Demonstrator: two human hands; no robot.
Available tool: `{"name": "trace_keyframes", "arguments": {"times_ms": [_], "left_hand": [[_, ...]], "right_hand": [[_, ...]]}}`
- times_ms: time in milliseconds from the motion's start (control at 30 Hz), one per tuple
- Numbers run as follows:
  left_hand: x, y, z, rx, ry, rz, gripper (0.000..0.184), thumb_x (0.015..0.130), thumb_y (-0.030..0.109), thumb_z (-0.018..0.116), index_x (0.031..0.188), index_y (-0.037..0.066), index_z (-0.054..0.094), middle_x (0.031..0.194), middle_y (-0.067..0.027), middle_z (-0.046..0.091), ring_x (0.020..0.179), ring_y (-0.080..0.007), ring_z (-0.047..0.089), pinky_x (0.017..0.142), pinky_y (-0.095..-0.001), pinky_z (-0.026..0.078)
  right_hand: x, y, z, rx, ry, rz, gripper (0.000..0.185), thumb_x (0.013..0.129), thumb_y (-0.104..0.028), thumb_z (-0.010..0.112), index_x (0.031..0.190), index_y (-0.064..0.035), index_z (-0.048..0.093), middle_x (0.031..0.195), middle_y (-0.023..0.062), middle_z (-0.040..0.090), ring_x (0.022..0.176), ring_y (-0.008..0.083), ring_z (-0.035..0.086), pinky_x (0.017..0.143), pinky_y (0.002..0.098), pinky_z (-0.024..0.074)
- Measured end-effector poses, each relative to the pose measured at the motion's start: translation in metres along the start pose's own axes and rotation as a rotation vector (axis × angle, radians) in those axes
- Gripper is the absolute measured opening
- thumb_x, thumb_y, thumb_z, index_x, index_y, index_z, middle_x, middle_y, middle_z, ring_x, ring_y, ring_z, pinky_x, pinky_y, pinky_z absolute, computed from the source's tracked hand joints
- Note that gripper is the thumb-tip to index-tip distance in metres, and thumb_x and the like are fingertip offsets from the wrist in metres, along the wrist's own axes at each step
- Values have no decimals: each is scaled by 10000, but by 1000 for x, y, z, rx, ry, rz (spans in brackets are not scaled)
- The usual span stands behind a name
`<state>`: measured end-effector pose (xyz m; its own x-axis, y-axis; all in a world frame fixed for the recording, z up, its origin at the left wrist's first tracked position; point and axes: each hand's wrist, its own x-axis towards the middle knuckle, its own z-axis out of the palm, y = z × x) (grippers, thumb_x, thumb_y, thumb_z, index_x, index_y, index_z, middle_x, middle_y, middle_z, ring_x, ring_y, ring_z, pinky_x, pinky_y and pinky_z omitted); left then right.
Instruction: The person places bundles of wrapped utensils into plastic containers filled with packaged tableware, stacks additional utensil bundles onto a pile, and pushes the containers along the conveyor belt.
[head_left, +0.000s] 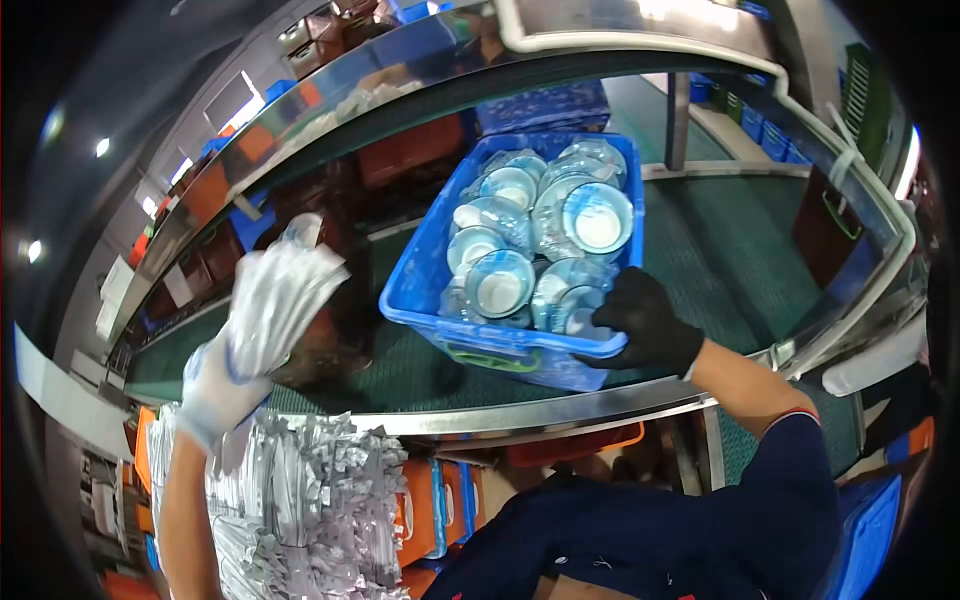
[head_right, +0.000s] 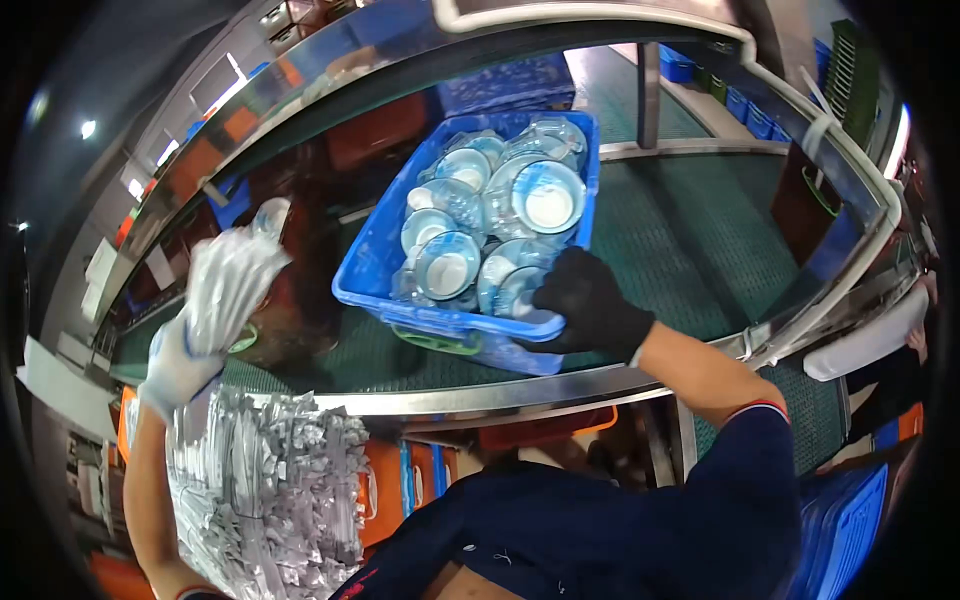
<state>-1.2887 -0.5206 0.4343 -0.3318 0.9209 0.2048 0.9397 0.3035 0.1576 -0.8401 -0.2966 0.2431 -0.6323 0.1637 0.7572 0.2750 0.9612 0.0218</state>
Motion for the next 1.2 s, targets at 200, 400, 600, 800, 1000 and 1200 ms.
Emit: {"name": "trace_keyframes", "arguments": {"times_ms": [200, 400, 600, 800, 1000, 1200], "left_hand": [[180, 194, 75, 90, -129, 268, 1061, 687, 562, 844, 1470, -34, 447, 1371, -307, 586, 1262, -396, 601, 1048, -418, 480], [171, 259, 158, -219, 5, 414, 942, 801, 454, 783, 1536, 22, 382, 1396, -268, 579, 1303, -399, 553, 1108, -441, 429], [21, 270, 206, -428, 277, 595, 916, 759, 274, 814, 1486, -84, 388, 1332, -316, 548, 1211, -460, 541, 1055, -510, 407], [22, 285, 229, -292, 370, 650, 857, 661, 481, 807, 1334, -7, 600, 1284, -224, 619, 1182, -421, 585, 1027, -526, 449], [25, 260, 219, -386, 360, 646, 767, 694, 425, 769, 1328, 24, 609, 1301, -216, 616, 1174, -413, 606, 983, -491, 499], [29, 162, 206, -290, 333, 646, 824, 718, 422, 675, 1437, 47, 526, 1454, -260, 492, 1388, -472, 419, 1175, -578, 281]], "right_hand": [[-3, 2, 11, -6, 0, 87, 391, 632, -466, 867, 676, -121, 690, 712, 75, 599, 716, 292, 560, 696, 433, 442], [-12, 47, -43, 275, -141, 18, 669, 749, -528, 817, 1244, -95, 693, 1080, 145, 698, 1043, 359, 635, 988, 451, 473], [-17, 204, -58, -289, -57, 134, 432, 831, -165, 682, 1249, -57, 679, 1244, 192, 664, 1174, 379, 612, 1025, 470, 480], [18, 275, 12, -302, -441, 83, 103, 650, -187, 710, 728, -123, 731, 767, 129, 685, 838, 360, 644, 800, 463, 502], [-10, 276, 30, -233, -206, 183, 75, 704, -171, 701, 739, -106, 690, 843, 172, 673, 862, 379, 619, 806, 464, 492], [-23, 179, -3, -450, -318, 362, 256, 705, -82, 661, 947, -68, 743, 986, 194, 692, 977, 401, 619, 868, 520, 483]]}}
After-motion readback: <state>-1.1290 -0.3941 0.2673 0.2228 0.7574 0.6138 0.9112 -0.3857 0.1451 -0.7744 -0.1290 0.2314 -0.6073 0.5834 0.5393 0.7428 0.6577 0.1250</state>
